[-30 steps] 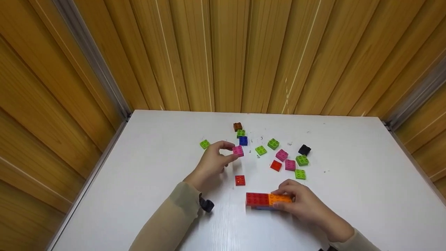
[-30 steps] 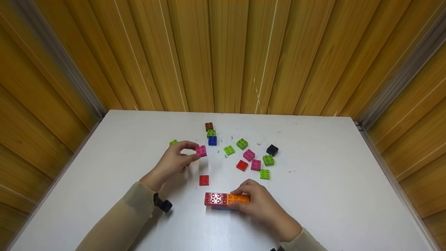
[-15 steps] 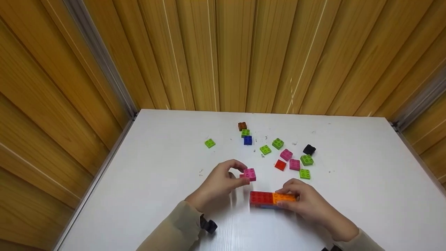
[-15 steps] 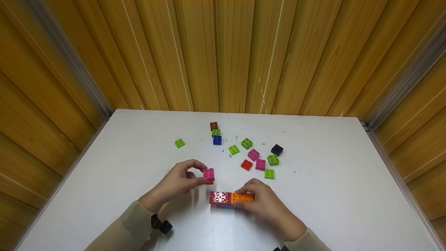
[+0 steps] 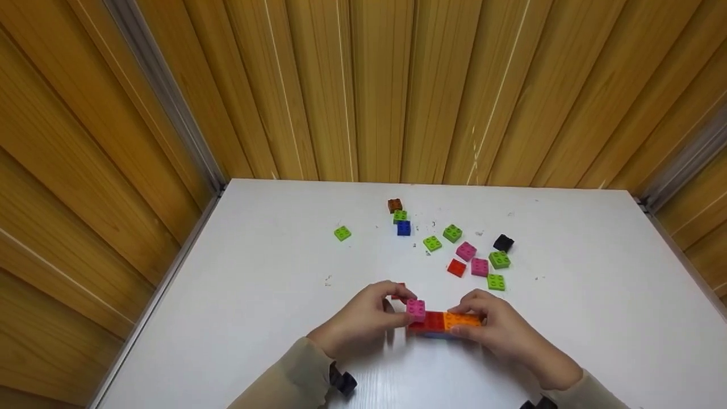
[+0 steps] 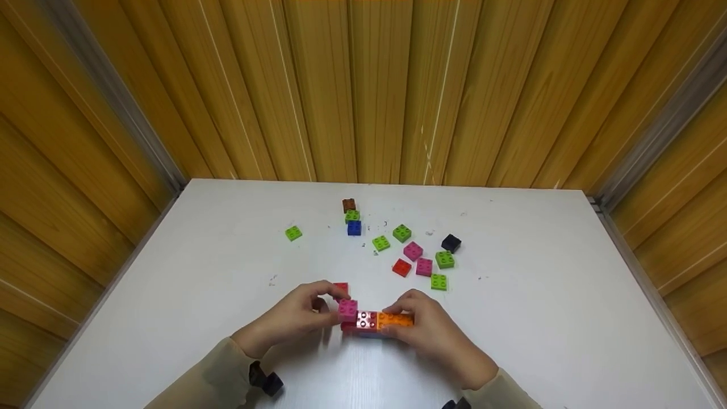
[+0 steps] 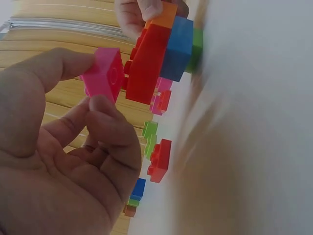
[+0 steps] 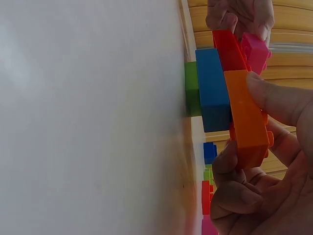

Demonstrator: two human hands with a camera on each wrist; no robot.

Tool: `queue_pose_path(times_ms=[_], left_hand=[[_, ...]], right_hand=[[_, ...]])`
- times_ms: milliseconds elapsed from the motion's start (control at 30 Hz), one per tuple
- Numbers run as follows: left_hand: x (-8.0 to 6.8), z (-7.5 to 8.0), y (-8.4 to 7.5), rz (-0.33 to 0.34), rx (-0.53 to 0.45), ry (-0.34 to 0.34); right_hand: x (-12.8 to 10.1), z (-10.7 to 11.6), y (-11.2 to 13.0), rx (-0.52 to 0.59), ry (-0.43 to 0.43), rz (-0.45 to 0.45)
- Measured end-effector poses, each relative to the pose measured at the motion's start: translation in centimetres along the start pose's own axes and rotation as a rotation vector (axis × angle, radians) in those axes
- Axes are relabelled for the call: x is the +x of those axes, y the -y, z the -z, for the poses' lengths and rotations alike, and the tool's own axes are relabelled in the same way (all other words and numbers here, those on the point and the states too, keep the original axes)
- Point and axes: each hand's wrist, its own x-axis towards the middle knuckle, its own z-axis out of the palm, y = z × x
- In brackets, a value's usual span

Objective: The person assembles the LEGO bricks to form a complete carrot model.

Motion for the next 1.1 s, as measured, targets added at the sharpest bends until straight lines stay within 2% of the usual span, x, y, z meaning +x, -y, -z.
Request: queue_pose_path(times_ms=[233,433,767,1100], left_hand=[[-0.1,-0.5,0.3,-0.010,-0.012,0.057],[-0.3,-1.1,0.1,0.057,-0.083,0.057],[-0.6,-1.4,-0.3,0.134,-0.060,0.046],[-0.3,-1.9,-0.4,0.082,-0.028,-0.001]], right_hand=[[-0.1,-0.1,0.0,-0.007,-0.005,0.013],[-0.1,-0.2,0.0,-0.020,-0.010,0.042],[0.0,-0.2,0.0,0.002,0.001,0.039],[0.0,-0.2,-0.1,-0.003,0.008,0.007]])
